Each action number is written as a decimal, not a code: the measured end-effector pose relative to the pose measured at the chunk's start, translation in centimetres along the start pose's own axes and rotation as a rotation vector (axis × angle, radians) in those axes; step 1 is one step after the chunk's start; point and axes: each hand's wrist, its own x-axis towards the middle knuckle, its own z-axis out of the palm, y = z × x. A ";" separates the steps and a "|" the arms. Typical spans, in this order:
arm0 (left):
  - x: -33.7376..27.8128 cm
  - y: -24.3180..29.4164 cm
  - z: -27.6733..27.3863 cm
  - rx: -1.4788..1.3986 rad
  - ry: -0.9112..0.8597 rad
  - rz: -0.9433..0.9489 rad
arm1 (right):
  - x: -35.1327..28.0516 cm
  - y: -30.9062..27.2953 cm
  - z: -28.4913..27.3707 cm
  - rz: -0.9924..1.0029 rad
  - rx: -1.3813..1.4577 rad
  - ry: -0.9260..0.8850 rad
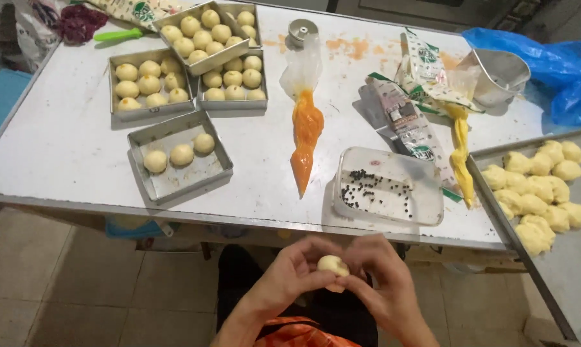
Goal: Preparing filled pastries by flattening dough, adding chocolate chips, rolling them into balls, and arranging them in baking trays.
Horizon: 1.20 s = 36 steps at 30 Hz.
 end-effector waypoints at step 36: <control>-1.7 -0.2 -2.1 -0.316 -0.053 0.012 | 0.5 -1.7 3.1 -0.608 -0.684 0.013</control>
